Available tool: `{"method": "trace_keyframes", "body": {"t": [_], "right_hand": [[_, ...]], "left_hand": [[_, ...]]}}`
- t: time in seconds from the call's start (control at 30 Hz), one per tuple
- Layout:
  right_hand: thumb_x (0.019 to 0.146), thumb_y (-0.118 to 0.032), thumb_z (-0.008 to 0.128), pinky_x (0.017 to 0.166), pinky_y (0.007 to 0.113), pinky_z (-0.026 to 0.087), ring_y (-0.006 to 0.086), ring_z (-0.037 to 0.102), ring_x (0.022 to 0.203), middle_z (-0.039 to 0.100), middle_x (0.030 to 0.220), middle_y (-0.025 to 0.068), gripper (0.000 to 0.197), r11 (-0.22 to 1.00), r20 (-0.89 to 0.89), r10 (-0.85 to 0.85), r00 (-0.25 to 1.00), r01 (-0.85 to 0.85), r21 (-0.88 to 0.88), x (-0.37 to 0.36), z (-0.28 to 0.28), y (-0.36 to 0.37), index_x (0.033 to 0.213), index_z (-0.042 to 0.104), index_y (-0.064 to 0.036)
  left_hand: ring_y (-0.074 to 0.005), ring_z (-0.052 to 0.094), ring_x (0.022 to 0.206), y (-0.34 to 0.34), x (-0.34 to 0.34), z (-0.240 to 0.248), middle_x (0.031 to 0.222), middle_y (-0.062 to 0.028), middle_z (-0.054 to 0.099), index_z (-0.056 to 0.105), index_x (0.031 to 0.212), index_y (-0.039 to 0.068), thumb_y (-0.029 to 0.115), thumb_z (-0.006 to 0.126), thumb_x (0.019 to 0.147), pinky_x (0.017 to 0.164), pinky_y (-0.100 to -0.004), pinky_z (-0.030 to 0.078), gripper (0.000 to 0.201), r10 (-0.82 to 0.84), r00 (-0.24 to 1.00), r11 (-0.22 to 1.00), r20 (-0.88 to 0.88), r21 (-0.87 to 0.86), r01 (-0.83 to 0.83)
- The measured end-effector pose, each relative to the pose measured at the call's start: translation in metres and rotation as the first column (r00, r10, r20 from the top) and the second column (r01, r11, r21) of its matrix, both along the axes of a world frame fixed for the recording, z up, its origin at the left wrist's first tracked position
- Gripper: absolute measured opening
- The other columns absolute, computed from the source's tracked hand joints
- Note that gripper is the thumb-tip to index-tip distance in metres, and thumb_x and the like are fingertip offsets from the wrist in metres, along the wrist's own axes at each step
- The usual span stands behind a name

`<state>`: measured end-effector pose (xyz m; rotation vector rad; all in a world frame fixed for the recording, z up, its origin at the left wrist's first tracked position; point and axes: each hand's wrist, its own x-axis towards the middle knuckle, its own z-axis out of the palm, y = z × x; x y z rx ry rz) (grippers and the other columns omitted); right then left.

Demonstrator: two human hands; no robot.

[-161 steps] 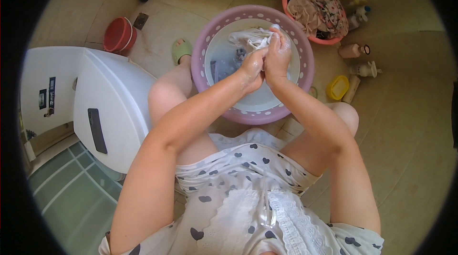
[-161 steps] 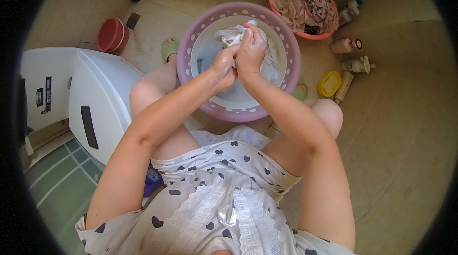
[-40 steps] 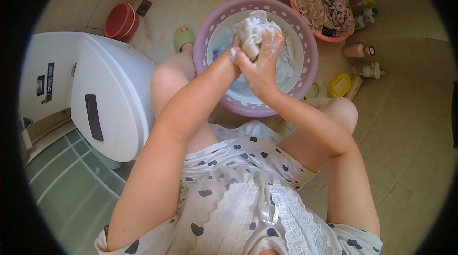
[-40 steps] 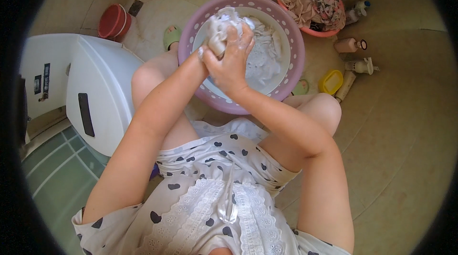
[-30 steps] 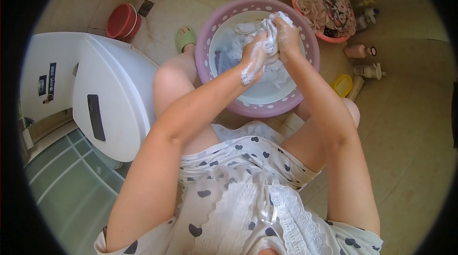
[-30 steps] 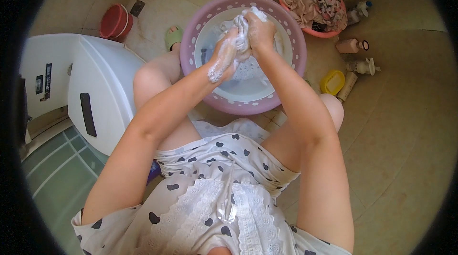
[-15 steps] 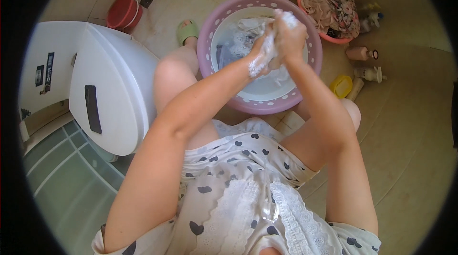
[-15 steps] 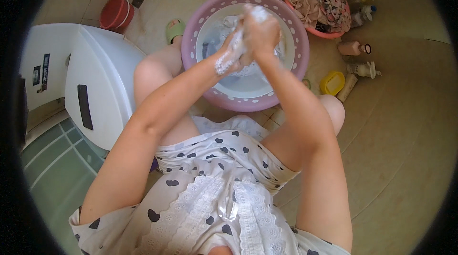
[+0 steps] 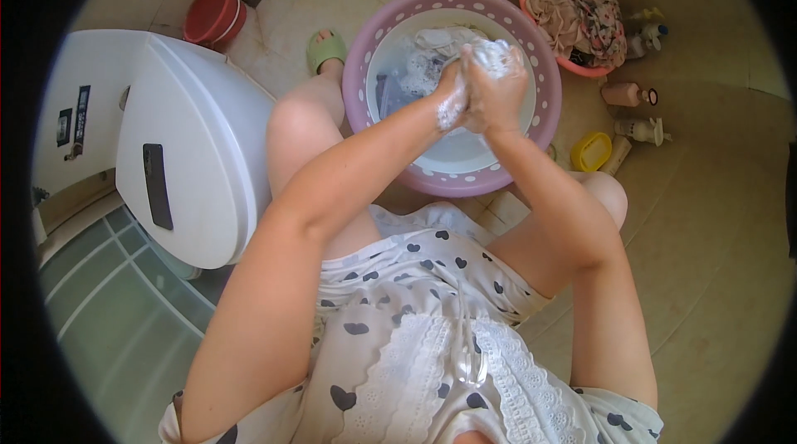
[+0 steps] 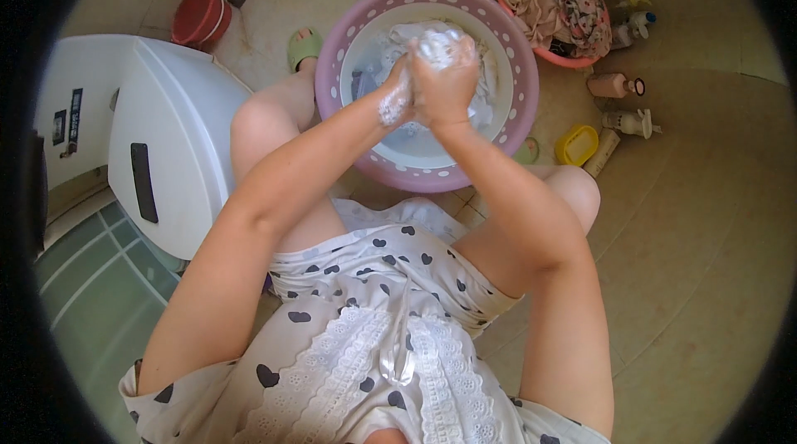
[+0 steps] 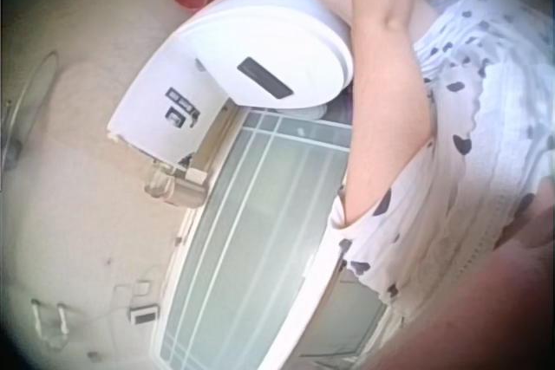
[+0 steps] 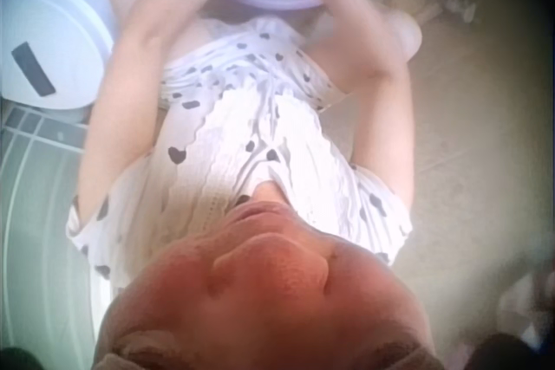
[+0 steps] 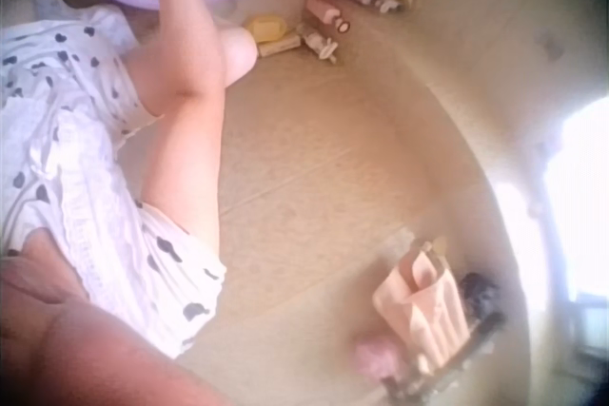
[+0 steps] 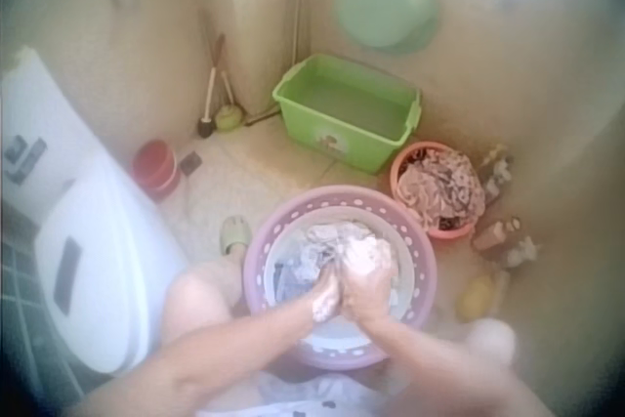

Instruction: The person hand-washes laundry in a washbasin by rubbing a bar of soap onto garments, scrubbing them by hand, and wringing them out.

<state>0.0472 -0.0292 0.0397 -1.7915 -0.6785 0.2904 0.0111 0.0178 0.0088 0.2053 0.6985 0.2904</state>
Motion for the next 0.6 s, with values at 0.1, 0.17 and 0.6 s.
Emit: {"method": "trace_keyframes", "body": {"t": [0.1,0.17,0.6], "right_hand": [[0.072,-0.021,0.065,0.063,0.036,0.046,0.0244,0.058,0.068,0.059,0.082,0.0149,0.026,0.992,-0.189,0.125,0.974,-0.126,0.004,0.03,-0.01,0.0,0.083,0.06,0.002],[0.076,-0.024,0.063,0.057,0.034,0.046,0.0206,0.059,0.063,0.061,0.079,0.0123,0.026,0.995,-0.285,0.021,0.958,-0.049,-0.091,0.045,-0.019,0.002,0.086,0.06,0.0],[0.084,-0.035,0.051,0.093,0.03,0.033,0.0198,0.045,0.11,0.04,0.126,0.0106,0.058,0.889,-0.571,0.431,0.699,-0.436,0.137,0.051,0.008,-0.013,0.131,0.034,-0.0045]], "left_hand": [[-0.0155,0.057,0.091,-0.004,-0.004,0.016,0.101,-0.0072,0.057,0.049,0.111,0.004,0.042,0.039,0.091,0.077,-0.0284,0.047,0.043,-0.087,0.951,0.923,-0.295,0.335,0.188],[-0.0148,0.057,0.091,0.0,-0.004,0.029,0.1,-0.0064,0.058,0.05,0.111,0.005,0.038,0.042,0.091,0.077,-0.0283,0.047,0.04,-0.098,0.969,0.933,-0.229,0.318,0.17],[-0.0129,0.058,0.081,0.054,-0.009,0.053,0.089,-0.0073,0.058,0.053,0.098,0.001,0.007,0.056,0.083,0.069,-0.0233,0.05,0.016,-0.171,0.985,0.921,0.028,0.359,0.15]]}}
